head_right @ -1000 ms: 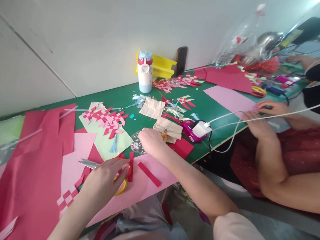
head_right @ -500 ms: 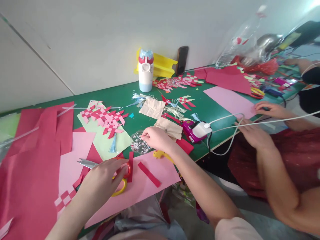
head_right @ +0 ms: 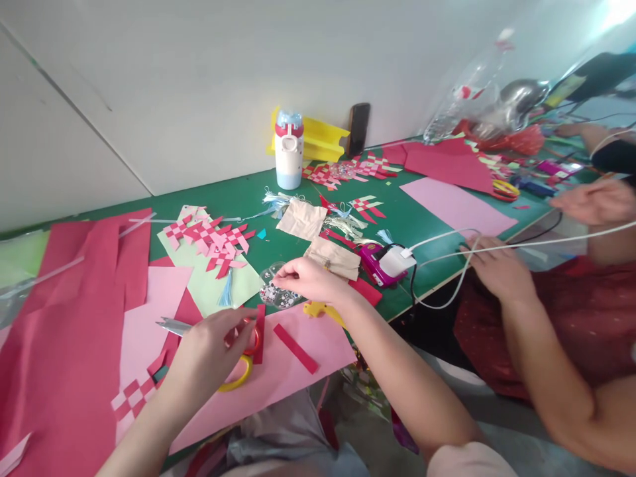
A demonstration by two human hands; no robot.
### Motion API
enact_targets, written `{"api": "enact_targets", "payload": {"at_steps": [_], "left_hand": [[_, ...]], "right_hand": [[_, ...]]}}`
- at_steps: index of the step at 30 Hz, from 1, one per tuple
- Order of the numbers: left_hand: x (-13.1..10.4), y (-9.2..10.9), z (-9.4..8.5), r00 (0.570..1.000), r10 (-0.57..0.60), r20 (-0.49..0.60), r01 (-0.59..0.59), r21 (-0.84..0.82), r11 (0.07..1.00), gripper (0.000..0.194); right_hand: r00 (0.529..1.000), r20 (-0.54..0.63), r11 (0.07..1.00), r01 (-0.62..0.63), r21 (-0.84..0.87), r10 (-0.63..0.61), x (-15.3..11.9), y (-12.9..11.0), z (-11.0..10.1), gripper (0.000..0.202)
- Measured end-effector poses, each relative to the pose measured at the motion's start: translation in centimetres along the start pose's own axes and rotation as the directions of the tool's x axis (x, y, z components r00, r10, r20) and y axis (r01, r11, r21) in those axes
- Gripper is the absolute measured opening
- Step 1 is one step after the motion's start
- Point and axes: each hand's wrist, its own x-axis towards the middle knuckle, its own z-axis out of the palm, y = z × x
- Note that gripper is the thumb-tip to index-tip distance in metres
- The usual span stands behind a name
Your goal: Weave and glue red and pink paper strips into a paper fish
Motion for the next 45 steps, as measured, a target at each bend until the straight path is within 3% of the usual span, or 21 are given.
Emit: {"api": "enact_targets", "payload": {"at_steps": [3, 5, 8, 12, 19, 30, 45], "left_hand": [[0.3, -0.1, 0.4, 0.97, -0.004, -0.244, -0.045, -0.193, 0.98, 0.022], [0.6, 0.0, 0.6, 0.938, 0.027, -0.346, -0.119, -0.249, 0.961, 0.021], [0.7, 0.0, 0.8, 0.903, 0.098, -0.419, -0.221, -0.254, 0.942, 0.019], [0.6, -0.1, 1.2, 0.859, 0.128, -0.495, -0.268, -0.224, 0.937, 0.014], [0.4, -0.7, 1.3, 0.847, 0.133, -0.514, -0.272, -0.205, 0.94, 0.013], [0.1, -1.2, 0.4, 0.872, 0.092, -0.48, -0.204, -0.186, 0.961, 0.015], [-2.5, -4.3, -3.7, 0.848, -0.087, -0.523, -0.037, -0.222, 0.974, 0.013]], "right_hand": [[0.999, 0.054, 0.995, 0.004, 0.096, -0.009, -0.6, -0.6, 0.7, 0.028], [0.996, 0.089, 0.992, 0.02, 0.122, -0.031, -0.8, -0.8, 1.2, 0.031], [0.988, 0.126, 0.985, 0.069, 0.155, -0.089, -1.0, -0.9, 1.7, 0.033], [0.983, 0.144, 0.974, 0.078, 0.213, -0.11, -1.2, -1.0, 2.0, 0.034], [0.986, 0.137, 0.955, 0.049, 0.292, -0.092, -1.3, -0.7, 2.6, 0.028], [0.996, 0.072, 0.949, 0.035, 0.314, -0.061, 0.0, -0.6, 4.4, 0.028], [0.975, 0.157, 0.926, 0.088, 0.368, -0.155, 2.3, -5.7, 9.2, 0.031]]}}
